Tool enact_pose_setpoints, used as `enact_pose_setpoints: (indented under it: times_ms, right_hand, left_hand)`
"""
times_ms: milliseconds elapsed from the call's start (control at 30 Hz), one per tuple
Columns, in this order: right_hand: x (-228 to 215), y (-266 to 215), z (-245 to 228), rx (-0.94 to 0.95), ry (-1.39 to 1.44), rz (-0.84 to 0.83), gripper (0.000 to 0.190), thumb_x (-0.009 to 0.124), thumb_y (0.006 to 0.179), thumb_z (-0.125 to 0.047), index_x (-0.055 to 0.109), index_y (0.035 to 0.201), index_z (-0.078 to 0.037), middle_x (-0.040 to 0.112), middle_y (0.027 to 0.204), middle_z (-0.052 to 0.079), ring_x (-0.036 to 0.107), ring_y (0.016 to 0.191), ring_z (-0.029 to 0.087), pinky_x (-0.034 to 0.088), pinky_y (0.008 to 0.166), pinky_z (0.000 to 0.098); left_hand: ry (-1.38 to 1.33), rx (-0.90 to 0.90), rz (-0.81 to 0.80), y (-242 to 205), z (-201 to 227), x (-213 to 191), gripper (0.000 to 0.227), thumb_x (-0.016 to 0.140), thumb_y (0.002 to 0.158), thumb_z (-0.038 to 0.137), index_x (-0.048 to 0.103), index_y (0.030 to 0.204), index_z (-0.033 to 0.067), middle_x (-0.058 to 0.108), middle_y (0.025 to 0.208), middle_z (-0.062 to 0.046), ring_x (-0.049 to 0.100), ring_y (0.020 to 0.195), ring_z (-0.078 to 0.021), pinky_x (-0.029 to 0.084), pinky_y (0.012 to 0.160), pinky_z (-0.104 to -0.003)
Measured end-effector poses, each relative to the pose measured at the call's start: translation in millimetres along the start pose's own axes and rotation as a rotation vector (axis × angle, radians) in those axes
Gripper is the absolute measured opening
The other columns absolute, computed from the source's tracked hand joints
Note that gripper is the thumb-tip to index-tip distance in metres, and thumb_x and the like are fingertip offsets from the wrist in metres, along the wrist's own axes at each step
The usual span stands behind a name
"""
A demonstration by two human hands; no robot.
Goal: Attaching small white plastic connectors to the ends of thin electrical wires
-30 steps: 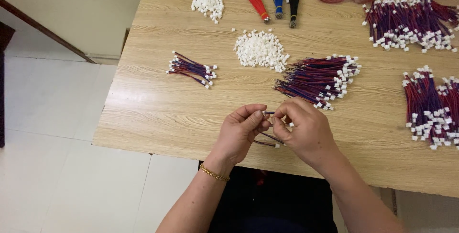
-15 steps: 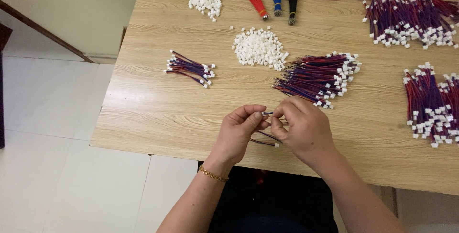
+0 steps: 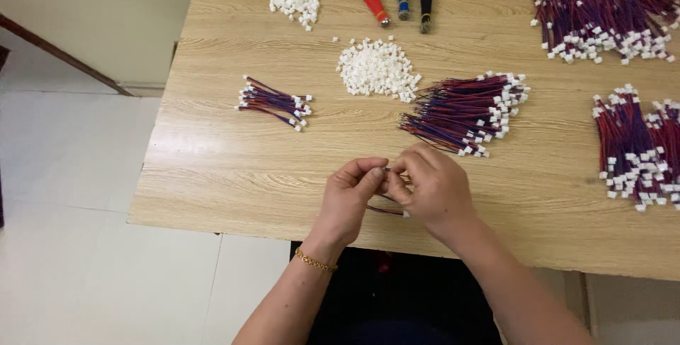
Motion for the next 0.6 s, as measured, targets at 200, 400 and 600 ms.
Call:
enact_pose_setpoints:
  times_ms: [200,400,600]
  right_hand:
    - [19,-12,13,0.089,0.117,-0.094,0.008,0.065,0.086,-0.016,0.061,0.08,-0.014,0.059,0.077,0.005,0.064,0.074,0.026,0.05,0.065,0.0355]
    - [4,-65,91,0.447,-0.136,-0.028,0.015,0.071,0.084,-0.019,0.065,0.097,-0.013,0.059,0.093,0.01,0.062,0.092,0.033,0.05,0.083,0.0433]
    - [-9,-71,129,0.567,-0.343,-0.102,0.021,0.074,0.081,-0.02,0.065,0.1,-0.014,0.058,0.092,0.007,0.065,0.092,0.03,0.051,0.084,0.0403]
  left_hand:
    - [0.291,0.051,0.028,5,11,-13,0.017,0.062,0.091,0.001,0.07,0.106,-0.0009,0.071,0.087,-0.014,0.068,0.076,-0.0179,0.059,0.073,-0.031]
    - [1.067,0.456,0.029,8,32,-21,0.013,0.068,0.085,0.011,0.074,0.092,0.0202,0.072,0.08,0.002,0.067,0.082,-0.0215,0.052,0.077,-0.032]
    - [1.365,0.514,0.081,3,37,-23,0.01,0.071,0.082,0.024,0.072,0.088,0.0323,0.069,0.082,0.014,0.063,0.087,-0.0138,0.047,0.079,-0.029]
Point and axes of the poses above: each hand's wrist, its own y-axis towards the middle knuckle, its own x-axis out of the palm, z = x × y, the point moved 6 cm from there along y, towards the middle knuckle
